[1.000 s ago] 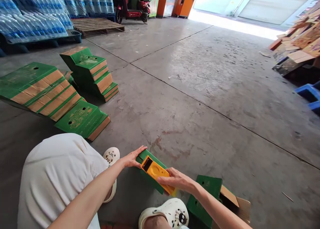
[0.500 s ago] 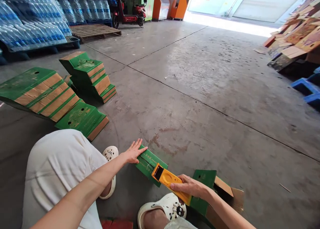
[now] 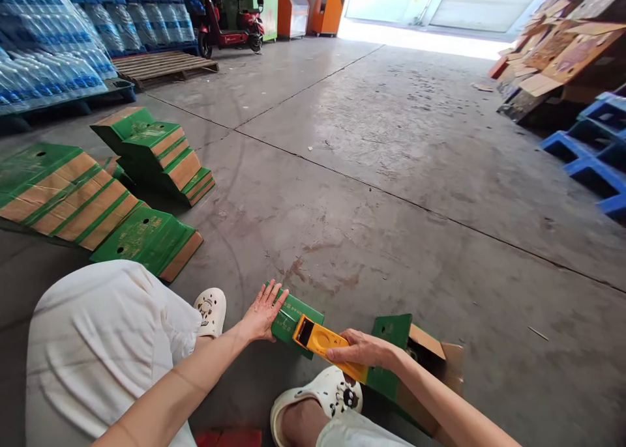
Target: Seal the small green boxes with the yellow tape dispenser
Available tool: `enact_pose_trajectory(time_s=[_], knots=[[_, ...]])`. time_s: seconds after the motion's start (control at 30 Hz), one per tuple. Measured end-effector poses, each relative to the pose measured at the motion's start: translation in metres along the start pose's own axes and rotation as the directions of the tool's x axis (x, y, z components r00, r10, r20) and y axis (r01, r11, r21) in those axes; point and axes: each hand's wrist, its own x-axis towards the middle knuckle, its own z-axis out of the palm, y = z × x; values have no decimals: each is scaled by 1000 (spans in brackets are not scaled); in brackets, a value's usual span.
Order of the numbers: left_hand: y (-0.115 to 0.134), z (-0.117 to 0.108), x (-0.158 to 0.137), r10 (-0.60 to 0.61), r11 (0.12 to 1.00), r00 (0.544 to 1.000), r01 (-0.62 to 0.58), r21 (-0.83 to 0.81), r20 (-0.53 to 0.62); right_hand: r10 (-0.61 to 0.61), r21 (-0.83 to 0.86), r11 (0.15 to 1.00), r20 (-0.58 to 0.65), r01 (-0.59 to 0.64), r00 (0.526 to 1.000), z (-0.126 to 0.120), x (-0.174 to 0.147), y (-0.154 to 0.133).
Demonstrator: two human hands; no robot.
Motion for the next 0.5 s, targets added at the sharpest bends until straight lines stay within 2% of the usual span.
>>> enact_pose_trajectory(time_s=[0.1,0.2,0.37,0.5], knots=[[-6,-2,-3,48,999,999,-48,2,-9,-37,12,999,51,37,998,-1,-7,-1],[-9,-3,-5,72,997,997,-72,-8,-21,-55,16,998,47,55,997,-3,-11,0],[-10,-4,-6,77,997,997,-77,-18,-26,18,-88,996,-14,-19,1000,-5,-2,-2],[-6,-4,-5,56,998,998,-56,2,15,59,-76,995,-24,-61,998,-4,4,-7]])
